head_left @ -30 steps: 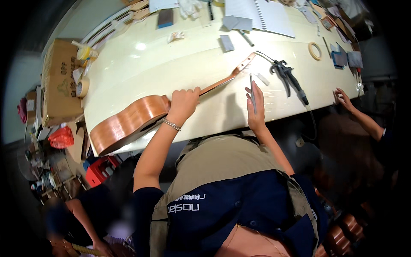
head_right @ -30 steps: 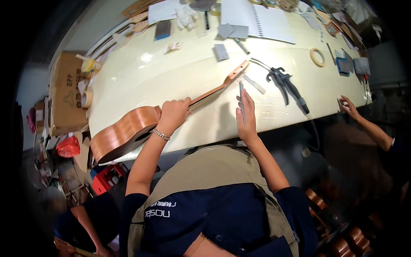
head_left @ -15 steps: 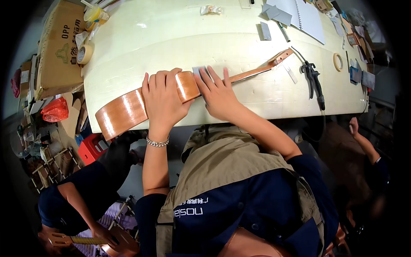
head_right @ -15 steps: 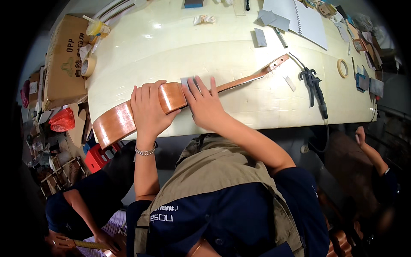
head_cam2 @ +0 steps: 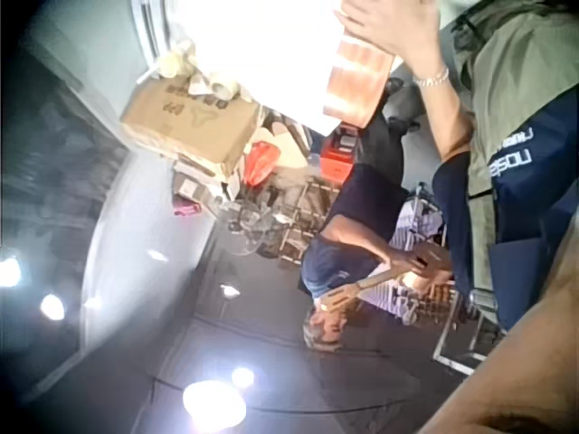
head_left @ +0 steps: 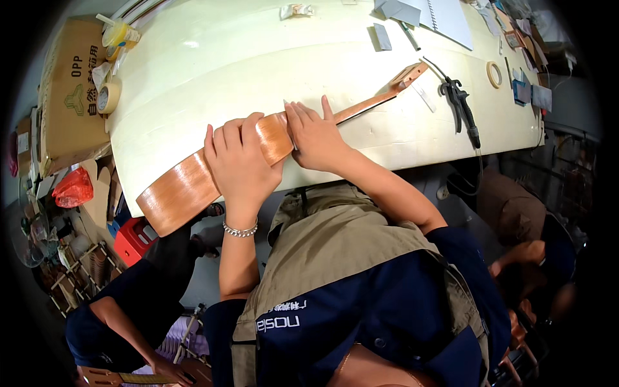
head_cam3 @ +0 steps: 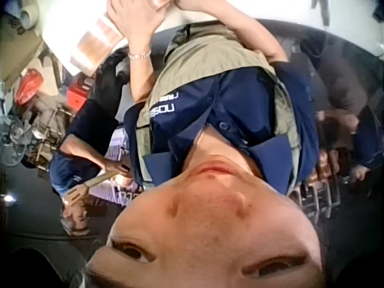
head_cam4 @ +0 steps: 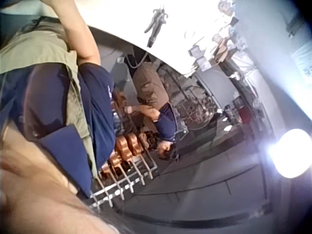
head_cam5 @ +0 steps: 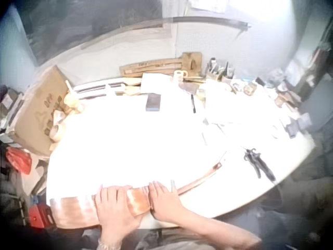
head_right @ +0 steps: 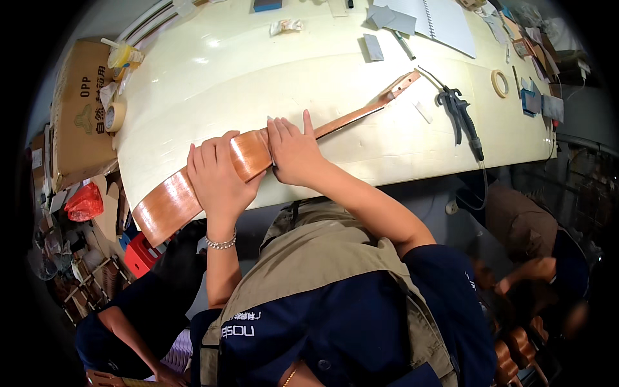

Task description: The person sands the wooden body and neck of a ukulele using a piece of sandpaper and then removes the resulting dust using an air blow gun.

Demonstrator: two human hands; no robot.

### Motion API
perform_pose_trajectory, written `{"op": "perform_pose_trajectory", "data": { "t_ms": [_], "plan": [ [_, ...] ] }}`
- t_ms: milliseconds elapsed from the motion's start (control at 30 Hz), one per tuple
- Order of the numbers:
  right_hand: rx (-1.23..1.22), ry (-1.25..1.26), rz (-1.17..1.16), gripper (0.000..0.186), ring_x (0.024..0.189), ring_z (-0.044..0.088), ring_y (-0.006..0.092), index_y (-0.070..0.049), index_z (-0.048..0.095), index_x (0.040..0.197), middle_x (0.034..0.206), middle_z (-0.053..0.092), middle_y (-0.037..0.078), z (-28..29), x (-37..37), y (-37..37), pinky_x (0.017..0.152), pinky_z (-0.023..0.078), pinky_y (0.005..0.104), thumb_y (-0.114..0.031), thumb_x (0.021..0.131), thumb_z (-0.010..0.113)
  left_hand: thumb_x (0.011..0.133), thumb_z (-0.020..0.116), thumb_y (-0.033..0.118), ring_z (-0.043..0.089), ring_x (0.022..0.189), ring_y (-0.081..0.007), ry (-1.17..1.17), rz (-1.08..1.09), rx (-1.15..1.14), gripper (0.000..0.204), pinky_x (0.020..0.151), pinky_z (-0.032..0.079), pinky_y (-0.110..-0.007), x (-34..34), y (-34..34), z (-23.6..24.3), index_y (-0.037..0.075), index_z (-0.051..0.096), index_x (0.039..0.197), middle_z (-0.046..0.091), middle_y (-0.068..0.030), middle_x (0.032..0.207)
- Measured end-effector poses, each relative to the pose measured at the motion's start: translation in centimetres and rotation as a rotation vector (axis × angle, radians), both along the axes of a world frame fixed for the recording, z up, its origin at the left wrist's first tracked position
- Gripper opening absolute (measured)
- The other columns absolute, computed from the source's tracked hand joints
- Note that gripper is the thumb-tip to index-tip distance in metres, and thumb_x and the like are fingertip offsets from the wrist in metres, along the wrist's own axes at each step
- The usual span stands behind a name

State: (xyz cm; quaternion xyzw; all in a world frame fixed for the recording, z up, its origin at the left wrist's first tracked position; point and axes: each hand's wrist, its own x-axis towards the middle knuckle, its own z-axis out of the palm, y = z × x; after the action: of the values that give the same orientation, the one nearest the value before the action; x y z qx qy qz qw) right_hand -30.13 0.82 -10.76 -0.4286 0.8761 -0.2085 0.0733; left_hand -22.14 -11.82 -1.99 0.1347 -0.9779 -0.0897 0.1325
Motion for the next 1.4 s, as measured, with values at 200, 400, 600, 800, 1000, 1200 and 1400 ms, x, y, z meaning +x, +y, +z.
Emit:
{"op": "perform_pose_trajectory", "data": {
  "t_ms": [200, 400, 600, 800, 1000, 1200, 1400],
  "plan": [
    [0.115, 0.145, -0.098, 0.049, 0.130, 0.036, 0.0278, -0.006, 0.048, 0.118, 0.122, 0.051, 0.012, -2.9, -8.0, 12.6, 0.104, 0.016, 0.0622, -0.003, 0.071, 0.058, 0.048, 0.083, 0.027, 0.049, 0.096, -0.0241, -0.057, 0.052, 0.006, 0.070, 0.093, 0.035, -0.040, -0.2, -0.2, 0.3, 0.017, 0.054, 0.110, 0.051, -0.0034, 0.097],
    [-0.194, -0.008, -0.054, 0.068, 0.124, 0.039, 0.0349, 0.001, 0.041, 0.125, 0.130, 0.043, 0.022, -1.2, 1.2, 4.0, 0.105, 0.023, 0.0539, -0.029, 0.071, 0.069, 0.046, 0.083, 0.026, 0.049, 0.096, -0.0266, -0.125, 0.052, -0.034, 0.070, 0.086, 0.037, -0.037, -1.6, 0.7, 1.0, 0.017, 0.054, 0.108, 0.054, -0.0051, 0.099],
    [-0.012, 0.137, -0.184, 0.071, 0.132, 0.033, 0.0233, -0.008, 0.035, 0.135, 0.139, 0.039, 0.010, -3.5, -6.9, 14.4, 0.108, 0.015, 0.0516, -0.029, 0.075, 0.067, 0.044, 0.083, 0.025, 0.049, 0.097, -0.0276, -0.131, 0.085, -0.037, 0.072, 0.086, 0.037, -0.038, -1.3, 1.0, 1.0, 0.016, 0.053, 0.109, 0.054, -0.0058, 0.099],
    [-0.155, -0.041, -0.003, 0.073, 0.134, 0.030, 0.0248, -0.005, 0.037, 0.135, 0.141, 0.037, 0.013, -0.3, -2.4, 9.7, 0.109, 0.017, 0.0491, -0.036, 0.075, 0.065, 0.043, 0.084, 0.025, 0.050, 0.096, -0.0288, -0.124, 0.038, -0.054, 0.073, 0.084, 0.038, -0.039, -1.9, 1.2, 1.1, 0.015, 0.053, 0.108, 0.054, -0.0069, 0.098],
    [-0.077, 0.261, -0.516, 0.065, 0.136, 0.026, 0.0231, -0.007, 0.027, 0.142, 0.146, 0.029, 0.010, -3.6, -12.9, 22.1, 0.109, 0.001, 0.0535, -0.017, 0.084, 0.056, 0.042, 0.083, 0.026, 0.051, 0.094, -0.0296, -0.110, 0.023, -0.040, 0.073, 0.084, 0.038, -0.039, -2.1, 1.3, 1.3, 0.013, 0.053, 0.107, 0.054, -0.0077, 0.096],
    [0.039, 0.237, -0.286, 0.061, 0.137, 0.022, 0.0210, -0.019, 0.030, 0.141, 0.147, 0.028, 0.001, -3.6, -15.5, 21.2, 0.108, 0.004, 0.0574, -0.032, 0.087, 0.054, 0.044, 0.083, 0.024, 0.048, 0.096, -0.0297, -0.120, 0.015, -0.020, 0.073, 0.086, 0.035, -0.040, -2.0, 1.2, 0.9, 0.014, 0.051, 0.108, 0.052, -0.0077, 0.097],
    [0.022, 0.272, -0.143, 0.062, 0.136, 0.024, 0.0199, -0.022, 0.033, 0.140, 0.146, 0.030, -0.005, -4.0, -14.1, 19.8, 0.107, 0.000, 0.0609, -0.043, 0.085, 0.054, 0.047, 0.082, 0.024, 0.049, 0.093, -0.0304, -0.129, -0.009, -0.031, 0.071, 0.084, 0.036, -0.040, -2.0, 1.0, 1.1, 0.013, 0.051, 0.110, 0.052, -0.0091, 0.096]
  ]
}}
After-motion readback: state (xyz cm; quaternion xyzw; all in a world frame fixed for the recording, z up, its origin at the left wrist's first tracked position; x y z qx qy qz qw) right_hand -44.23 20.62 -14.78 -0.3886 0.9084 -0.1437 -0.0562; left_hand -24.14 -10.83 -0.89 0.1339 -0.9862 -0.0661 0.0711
